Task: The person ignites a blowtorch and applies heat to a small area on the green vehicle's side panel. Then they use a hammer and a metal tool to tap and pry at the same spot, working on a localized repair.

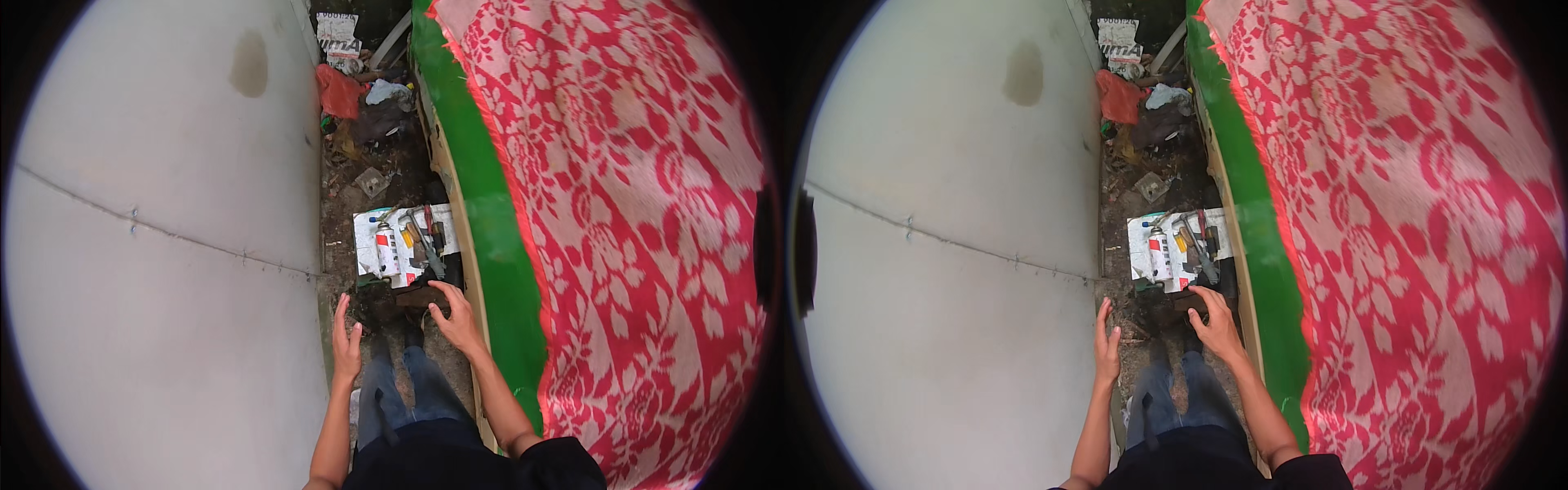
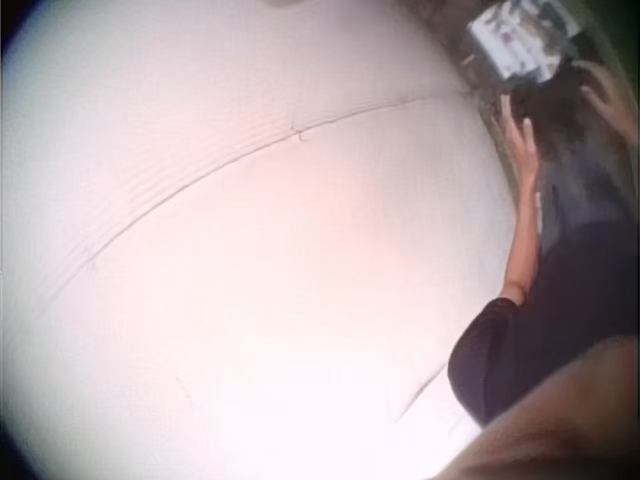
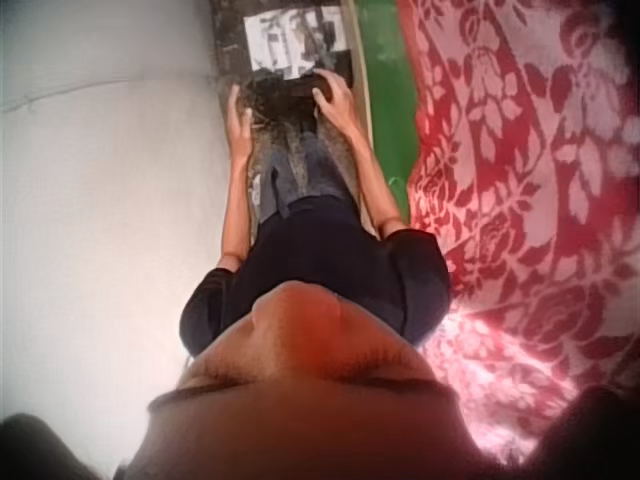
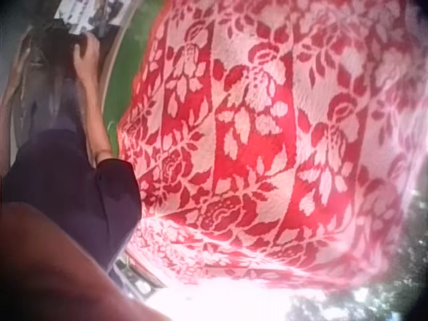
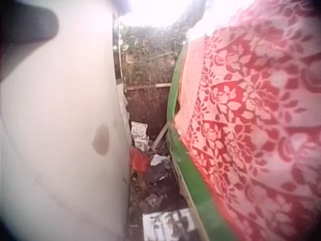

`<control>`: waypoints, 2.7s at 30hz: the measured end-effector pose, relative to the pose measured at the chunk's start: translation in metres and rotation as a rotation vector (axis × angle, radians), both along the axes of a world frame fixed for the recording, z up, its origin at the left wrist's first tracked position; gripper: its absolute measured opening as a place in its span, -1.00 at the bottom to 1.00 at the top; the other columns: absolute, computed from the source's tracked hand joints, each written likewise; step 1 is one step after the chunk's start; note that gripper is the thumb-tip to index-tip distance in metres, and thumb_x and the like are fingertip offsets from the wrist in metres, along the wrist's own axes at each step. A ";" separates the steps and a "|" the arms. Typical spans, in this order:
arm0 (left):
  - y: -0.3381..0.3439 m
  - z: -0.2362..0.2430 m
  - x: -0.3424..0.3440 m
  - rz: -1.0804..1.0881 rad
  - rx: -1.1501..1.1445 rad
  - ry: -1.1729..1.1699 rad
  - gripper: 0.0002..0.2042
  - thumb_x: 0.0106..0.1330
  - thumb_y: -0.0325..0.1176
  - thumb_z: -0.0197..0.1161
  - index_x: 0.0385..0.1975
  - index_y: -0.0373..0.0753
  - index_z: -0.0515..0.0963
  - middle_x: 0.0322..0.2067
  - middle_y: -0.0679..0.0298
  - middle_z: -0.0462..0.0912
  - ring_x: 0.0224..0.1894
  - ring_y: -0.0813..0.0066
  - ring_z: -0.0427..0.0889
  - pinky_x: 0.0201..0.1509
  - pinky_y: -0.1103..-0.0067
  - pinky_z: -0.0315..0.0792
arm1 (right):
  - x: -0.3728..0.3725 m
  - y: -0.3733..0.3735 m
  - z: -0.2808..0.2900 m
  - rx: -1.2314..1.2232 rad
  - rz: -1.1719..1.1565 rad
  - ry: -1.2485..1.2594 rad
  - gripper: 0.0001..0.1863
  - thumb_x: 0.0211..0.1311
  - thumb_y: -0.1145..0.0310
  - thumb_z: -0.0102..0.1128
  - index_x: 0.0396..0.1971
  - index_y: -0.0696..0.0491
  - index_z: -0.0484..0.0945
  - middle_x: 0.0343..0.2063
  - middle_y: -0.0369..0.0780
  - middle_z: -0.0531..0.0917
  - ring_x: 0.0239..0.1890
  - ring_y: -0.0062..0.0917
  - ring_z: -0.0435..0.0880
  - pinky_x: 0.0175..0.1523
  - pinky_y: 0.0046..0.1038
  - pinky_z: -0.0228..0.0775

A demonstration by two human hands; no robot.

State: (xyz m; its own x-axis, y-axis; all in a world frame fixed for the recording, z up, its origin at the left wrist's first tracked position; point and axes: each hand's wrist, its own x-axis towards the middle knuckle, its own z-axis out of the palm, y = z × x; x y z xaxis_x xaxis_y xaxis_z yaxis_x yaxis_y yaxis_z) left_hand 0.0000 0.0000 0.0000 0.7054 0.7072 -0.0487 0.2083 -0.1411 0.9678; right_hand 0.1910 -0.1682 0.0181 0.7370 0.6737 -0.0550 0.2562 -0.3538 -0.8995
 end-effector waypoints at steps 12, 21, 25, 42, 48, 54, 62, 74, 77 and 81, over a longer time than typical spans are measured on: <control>0.087 -0.161 0.101 0.041 -0.235 0.061 -0.44 0.52 -0.14 -0.04 0.44 -0.27 0.24 0.42 0.10 0.29 0.46 0.21 0.24 0.53 0.35 0.02 | 0.051 0.162 -0.263 -0.361 -0.163 0.080 -0.09 0.15 0.18 0.45 0.36 0.28 0.15 0.16 0.20 0.48 0.23 0.02 0.47 0.30 -0.13 0.34; 0.126 -0.187 0.103 0.087 -0.272 0.041 -0.43 0.52 -0.10 -0.01 0.44 -0.26 0.22 0.41 0.06 0.31 0.47 0.19 0.23 0.53 0.33 0.02 | 0.057 0.204 -0.319 -0.415 -0.209 0.084 -0.02 -0.01 0.32 0.48 0.36 0.34 0.10 0.12 0.18 0.41 0.18 0.09 0.40 0.31 -0.07 0.30; 0.121 -0.164 0.089 0.091 -0.316 0.016 -0.43 0.51 -0.14 0.01 0.44 -0.24 0.21 0.40 0.07 0.33 0.46 0.21 0.24 0.52 0.33 0.03 | 0.045 0.180 -0.283 -0.208 -0.142 0.026 -0.02 -0.04 0.30 0.49 0.34 0.35 0.14 0.16 0.19 0.41 0.23 0.06 0.42 0.35 -0.15 0.29; 0.057 0.014 0.076 -0.089 -0.678 -0.303 -0.28 0.40 -0.21 0.34 0.44 -0.27 0.10 0.33 0.24 0.35 0.34 0.39 0.33 0.40 0.43 0.21 | -0.011 0.091 -0.003 0.150 0.123 -0.108 0.06 -0.08 0.06 0.63 0.40 0.16 0.28 0.15 0.02 0.32 0.23 -0.10 0.40 0.32 -0.20 0.31; 0.045 0.033 0.047 -0.116 -0.637 -0.420 -0.19 0.31 -0.28 0.44 0.45 -0.13 0.03 0.32 0.16 0.33 0.37 0.37 0.31 0.43 0.36 0.21 | -0.015 0.077 0.037 0.112 0.328 -0.033 0.12 -0.08 0.03 0.65 0.48 0.04 0.21 0.09 -0.07 0.29 0.18 -0.20 0.39 0.31 -0.27 0.27; 0.047 0.058 0.042 -0.174 -0.462 -0.401 -0.20 0.15 -0.28 0.56 0.34 -0.20 0.19 0.13 0.19 0.53 0.19 0.40 0.52 0.29 0.44 0.39 | -0.013 0.064 0.050 0.128 0.399 0.173 -0.25 0.29 0.13 0.37 0.43 -0.01 0.32 0.01 -0.23 0.46 0.03 -0.52 0.53 0.04 -0.47 0.42; 0.050 0.062 0.027 -0.105 0.048 -0.102 -0.23 0.00 -0.23 0.63 0.20 -0.26 0.34 -0.09 0.13 0.61 -0.04 0.35 0.63 0.07 0.43 0.50 | -0.023 0.062 0.093 0.266 0.090 0.194 -0.63 0.58 0.13 -0.08 -0.06 0.15 0.54 -0.42 -0.29 0.61 -0.42 -0.65 0.51 -0.23 -0.54 0.40; 0.026 0.072 0.024 -0.118 0.305 0.169 -0.17 -0.05 -0.22 0.59 0.24 -0.14 0.25 -0.19 -0.03 0.70 -0.13 -0.04 0.75 -0.08 0.26 0.59 | -0.036 0.073 0.087 0.064 -0.033 -0.097 -0.68 0.54 0.23 -0.03 -0.29 0.21 0.46 -0.58 0.07 0.54 -0.44 0.03 0.58 -0.33 -0.16 0.33; 0.026 0.081 0.025 -0.142 0.219 0.178 -0.19 -0.03 -0.21 0.55 0.25 -0.12 0.25 -0.09 -0.10 0.66 -0.05 -0.21 0.67 -0.06 0.13 0.53 | -0.035 0.074 0.093 0.040 -0.036 -0.103 -0.69 0.54 0.23 -0.04 -0.30 0.20 0.45 -0.58 0.11 0.53 -0.39 0.14 0.55 -0.36 -0.08 0.29; 0.031 0.085 0.023 -0.127 0.352 0.208 -0.20 -0.04 -0.24 0.57 0.24 -0.15 0.27 -0.15 -0.03 0.70 -0.10 -0.08 0.73 -0.05 0.23 0.57 | -0.034 0.074 0.093 0.017 -0.004 -0.168 -0.68 0.57 0.22 -0.06 -0.29 0.19 0.44 -0.60 0.10 0.53 -0.42 0.15 0.55 -0.37 -0.03 0.28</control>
State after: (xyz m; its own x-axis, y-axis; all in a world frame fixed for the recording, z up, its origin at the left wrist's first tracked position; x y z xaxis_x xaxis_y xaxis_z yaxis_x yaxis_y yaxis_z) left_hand 0.0232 0.0311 0.0847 0.7887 0.6141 0.0301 0.3535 -0.4929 0.7950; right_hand 0.1568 -0.0939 0.1113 0.7375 0.6705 0.0804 0.4018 -0.3400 -0.8503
